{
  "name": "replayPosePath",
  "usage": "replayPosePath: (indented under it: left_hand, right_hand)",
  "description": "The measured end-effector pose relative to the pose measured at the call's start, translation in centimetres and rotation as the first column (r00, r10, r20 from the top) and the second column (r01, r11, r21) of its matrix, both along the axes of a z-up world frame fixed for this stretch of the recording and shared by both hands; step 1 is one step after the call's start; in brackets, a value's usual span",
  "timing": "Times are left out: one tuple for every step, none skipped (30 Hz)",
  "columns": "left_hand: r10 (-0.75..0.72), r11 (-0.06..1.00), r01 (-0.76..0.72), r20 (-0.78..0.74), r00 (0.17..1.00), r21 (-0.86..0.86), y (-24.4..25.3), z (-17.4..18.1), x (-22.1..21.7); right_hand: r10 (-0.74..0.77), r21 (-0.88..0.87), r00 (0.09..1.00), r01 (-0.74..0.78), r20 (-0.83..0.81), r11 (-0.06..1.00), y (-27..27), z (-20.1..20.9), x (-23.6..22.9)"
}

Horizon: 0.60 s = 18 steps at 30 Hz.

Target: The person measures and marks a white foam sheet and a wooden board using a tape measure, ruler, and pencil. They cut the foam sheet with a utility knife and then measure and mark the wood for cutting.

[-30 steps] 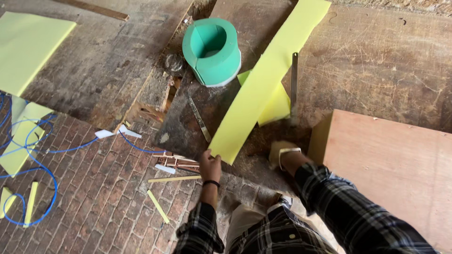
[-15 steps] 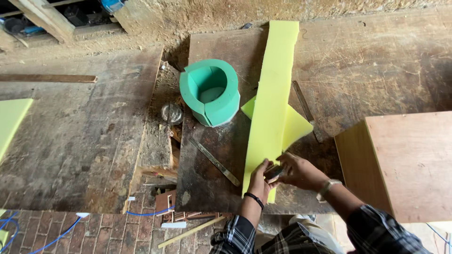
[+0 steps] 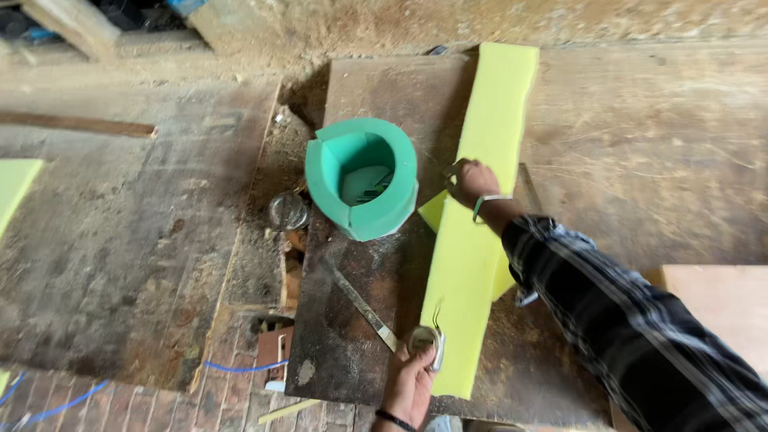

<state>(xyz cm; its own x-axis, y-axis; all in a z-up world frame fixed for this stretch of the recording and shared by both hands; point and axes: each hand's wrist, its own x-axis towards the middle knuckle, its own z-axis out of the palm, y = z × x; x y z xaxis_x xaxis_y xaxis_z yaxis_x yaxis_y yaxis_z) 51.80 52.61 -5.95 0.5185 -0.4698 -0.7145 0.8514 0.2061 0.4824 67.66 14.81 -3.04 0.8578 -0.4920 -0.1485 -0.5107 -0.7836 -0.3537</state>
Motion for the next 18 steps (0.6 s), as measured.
replayPosePath:
  left_hand:
    - [0.089, 0.995, -0.091, -0.053, 0.995, -0.045, 0.4, -0.5, 0.2]
    - [0.185, 0.972, -0.2, -0.127, 0.975, -0.121, 0.2, -0.9, 0.1]
    - [0.243, 0.944, -0.27, -0.152, 0.958, -0.19, 0.1, -1.2, -0.2]
    - [0.279, 0.92, -0.308, -0.148, 0.949, -0.244, 0.3, -1.2, -0.1]
    - [0.295, 0.895, -0.306, -0.086, 0.952, -0.325, 0.0, -0.8, -0.7]
    - [0.244, 0.93, -0.263, -0.104, 0.964, -0.257, -0.6, -0.2, -0.5]
    - [0.197, 0.958, -0.217, -0.119, 0.973, -0.185, -1.0, 0.4, 0.2]
    - [0.153, 0.979, -0.169, -0.139, 0.979, -0.113, -1.2, 1.3, 0.9]
    - [0.107, 0.989, -0.119, -0.129, 0.986, -0.083, -1.7, 2.2, 1.4]
    - [0.062, 0.996, -0.069, -0.121, 0.991, -0.051, -2.1, 3.0, 1.9]
    - [0.016, 1.0, -0.018, -0.112, 0.994, -0.019, -2.4, 3.8, 2.4]
    - [-0.003, 0.997, -0.004, -0.088, 0.996, -0.08, -2.8, 4.4, 2.8]
    - [-0.024, 0.99, 0.015, -0.065, 0.998, -0.14, -3.2, 4.8, 3.1]
    - [-0.044, 0.979, 0.035, -0.04, 0.998, -0.199, -3.4, 5.2, 3.3]
    - [-0.027, 0.978, 0.018, -0.042, 0.999, -0.21, -3.7, 5.5, 3.3]
    - [-0.011, 0.975, 0.001, -0.044, 0.999, -0.22, -4.0, 5.8, 3.4]
    - [-0.004, 0.973, -0.007, -0.049, 0.999, -0.229, -4.3, 6.3, 3.6]
    - [-0.025, 0.979, 0.029, 0.023, 0.999, -0.203, -4.7, 6.7, 4.0]
  right_hand:
    - [0.052, -0.069, 0.998, -0.054, -0.028, 0.996, -0.7, -1.1, 2.2]
    - [0.101, -0.139, 0.993, -0.108, -0.056, 0.984, -2.0, -2.0, 3.5]
    - [0.126, -0.213, 0.988, -0.142, -0.089, 0.967, -2.8, -3.0, 4.3]
    - [0.102, -0.231, 0.981, -0.139, -0.163, 0.963, -2.7, -4.2, 6.0]
    - [0.063, -0.259, 0.966, -0.13, -0.251, 0.957, -3.3, -5.2, 6.8]
    - [0.022, -0.288, 0.942, -0.125, -0.336, 0.949, -3.9, -6.0, 7.4]
    - [0.005, -0.294, 0.938, -0.113, -0.345, 0.949, -4.0, -6.6, 8.2]
    - [-0.012, -0.299, 0.935, -0.101, -0.354, 0.949, -3.8, -7.1, 8.9]
    - [-0.035, -0.313, 0.932, -0.086, -0.362, 0.946, -3.9, -7.2, 9.4]
    - [-0.003, -0.295, 0.928, -0.115, -0.372, 0.949, -3.8, -7.2, 9.6]
    - [0.028, -0.276, 0.925, -0.142, -0.379, 0.951, -3.8, -6.9, 9.5]
    - [0.06, -0.257, 0.921, -0.169, -0.385, 0.951, -3.8, -6.3, 9.3]
    - [0.101, -0.26, 0.948, -0.184, -0.302, 0.948, -3.8, -5.7, 8.6]
    - [0.144, -0.263, 0.966, -0.2, -0.217, 0.944, -3.8, -4.8, 7.8]
    - [0.188, -0.271, 0.973, -0.218, -0.134, 0.937, -3.7, -3.6, 7.2]
    - [0.126, 0.031, 0.977, -0.133, 0.173, 0.991, -3.6, -2.0, 7.1]
    - [-0.044, 0.344, 0.901, -0.119, 0.431, 0.931, -3.8, -0.1, 6.6]
    - [-0.281, 0.608, 0.756, -0.188, 0.591, 0.771, -3.5, 1.9, 5.7]
